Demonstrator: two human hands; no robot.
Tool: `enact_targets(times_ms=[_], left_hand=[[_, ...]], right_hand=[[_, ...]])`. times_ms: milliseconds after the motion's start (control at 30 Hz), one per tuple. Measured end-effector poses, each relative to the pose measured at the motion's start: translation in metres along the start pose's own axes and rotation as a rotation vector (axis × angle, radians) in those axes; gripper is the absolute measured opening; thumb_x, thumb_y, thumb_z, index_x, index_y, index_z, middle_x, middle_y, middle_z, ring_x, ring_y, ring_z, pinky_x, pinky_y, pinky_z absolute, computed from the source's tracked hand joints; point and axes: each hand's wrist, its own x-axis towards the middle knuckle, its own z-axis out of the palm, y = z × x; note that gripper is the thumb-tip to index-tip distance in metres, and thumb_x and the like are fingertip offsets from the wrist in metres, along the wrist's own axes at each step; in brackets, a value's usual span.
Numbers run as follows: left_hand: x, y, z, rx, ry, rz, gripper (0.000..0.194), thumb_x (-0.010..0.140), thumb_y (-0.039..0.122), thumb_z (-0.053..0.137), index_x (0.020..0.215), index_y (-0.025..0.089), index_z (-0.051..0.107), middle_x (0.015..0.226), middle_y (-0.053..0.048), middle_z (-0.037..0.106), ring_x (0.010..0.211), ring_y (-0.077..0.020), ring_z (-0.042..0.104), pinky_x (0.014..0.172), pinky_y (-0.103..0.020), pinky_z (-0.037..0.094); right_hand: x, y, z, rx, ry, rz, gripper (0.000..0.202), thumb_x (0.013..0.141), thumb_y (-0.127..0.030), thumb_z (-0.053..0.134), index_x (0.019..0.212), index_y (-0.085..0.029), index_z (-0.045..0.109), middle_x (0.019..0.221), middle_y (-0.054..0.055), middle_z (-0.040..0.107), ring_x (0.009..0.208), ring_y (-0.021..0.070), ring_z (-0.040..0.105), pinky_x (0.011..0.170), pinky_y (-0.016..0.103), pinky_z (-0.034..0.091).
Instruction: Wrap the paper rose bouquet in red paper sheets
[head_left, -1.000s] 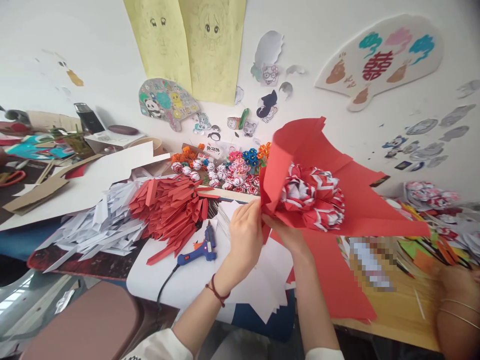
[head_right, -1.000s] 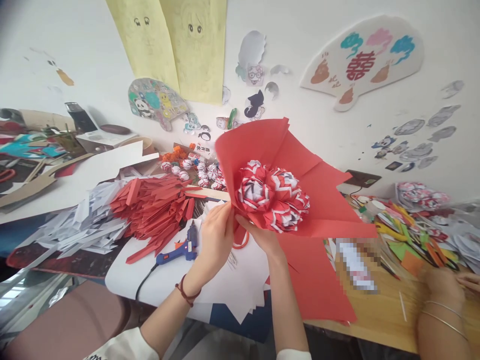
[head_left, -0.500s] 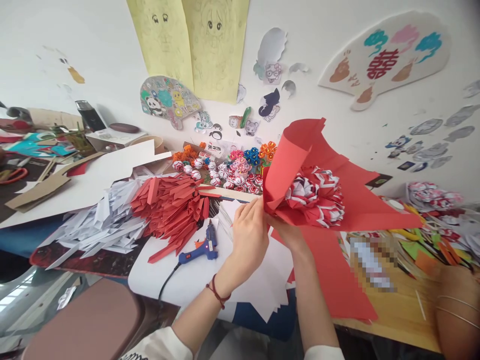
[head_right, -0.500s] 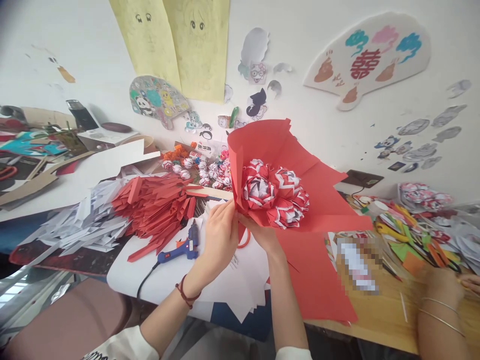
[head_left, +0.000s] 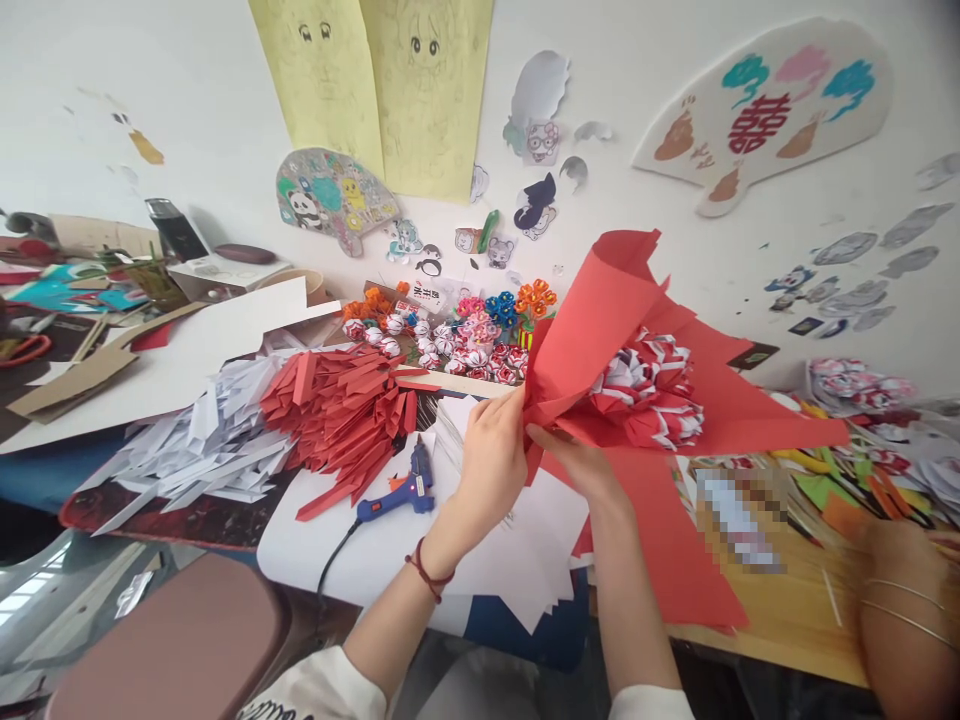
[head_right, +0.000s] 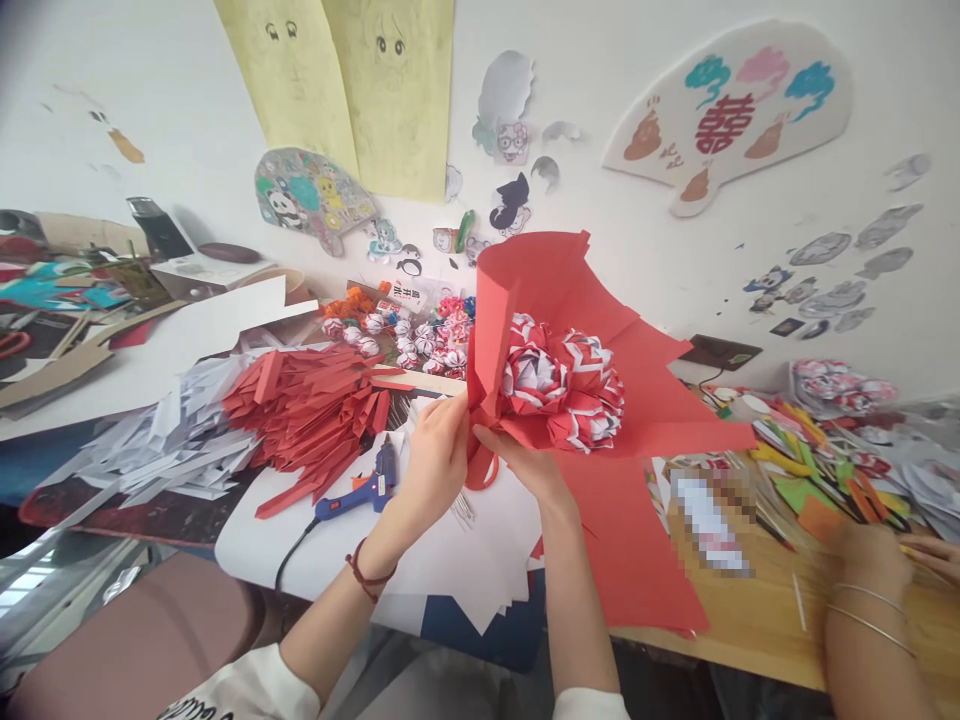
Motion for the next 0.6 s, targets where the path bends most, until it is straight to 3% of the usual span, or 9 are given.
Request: enact_targets(times_ms=[100,167,300,433,600], left_hand=[[0.000,0.001,-0.002,0.011,-0.016,-0.018,0.030,0.092,0.008,0.033,0.107,0.019,0.056,0.088,-0.004,0.066,0.081,-0.0188,0.059,0.084,-0.033,0.041],[-0.002,0.002,-0.001,0.026,-0.012,-0.024,0.026,0.092,0.008,0.034,0.102,0.019,0.055,0.087,-0.004,0.066,0.079,-0.0184,0.058,0.083,-0.033,0.041],[-0.007,0.003,0.006,0.052,0.013,-0.031,0.030,0.091,0.005,0.034,0.108,0.018,0.054,0.104,-0.006,0.066,0.096,-0.0192,0.059,0.085,-0.032,0.041],[-0.012,0.006,0.014,0.095,0.039,-0.026,0.043,0.090,0.002,0.033,0.126,0.019,0.047,0.125,-0.010,0.060,0.115,-0.0210,0.054,0.093,-0.036,0.041],[-0.018,0.006,0.020,0.137,0.051,0.031,0.051,0.093,0.008,0.033,0.143,0.018,0.032,0.145,-0.014,0.046,0.134,-0.0235,0.042,0.106,-0.042,0.035]], right_hand=[[0.001,0.001,-0.002,-0.012,-0.052,-0.038,0.031,0.071,-0.042,0.078,0.098,-0.026,0.071,0.109,0.001,0.072,0.110,0.0278,0.063,0.100,0.044,0.048],[0.001,0.001,-0.002,-0.042,-0.061,-0.053,0.033,0.073,-0.042,0.076,0.101,-0.026,0.071,0.113,0.002,0.071,0.114,0.0276,0.061,0.104,0.044,0.045],[-0.001,0.001,-0.002,-0.136,0.018,-0.069,0.043,0.075,-0.042,0.074,0.115,-0.031,0.065,0.128,-0.001,0.063,0.124,0.0262,0.055,0.111,0.046,0.038],[-0.004,-0.003,0.000,-0.228,0.125,-0.096,0.043,0.072,-0.044,0.075,0.112,-0.029,0.065,0.127,0.001,0.063,0.125,0.0282,0.053,0.111,0.048,0.036],[-0.005,-0.009,0.002,-0.096,0.087,-0.110,0.045,0.073,-0.039,0.075,0.115,-0.026,0.065,0.129,0.003,0.063,0.125,0.0293,0.053,0.110,0.049,0.038]])
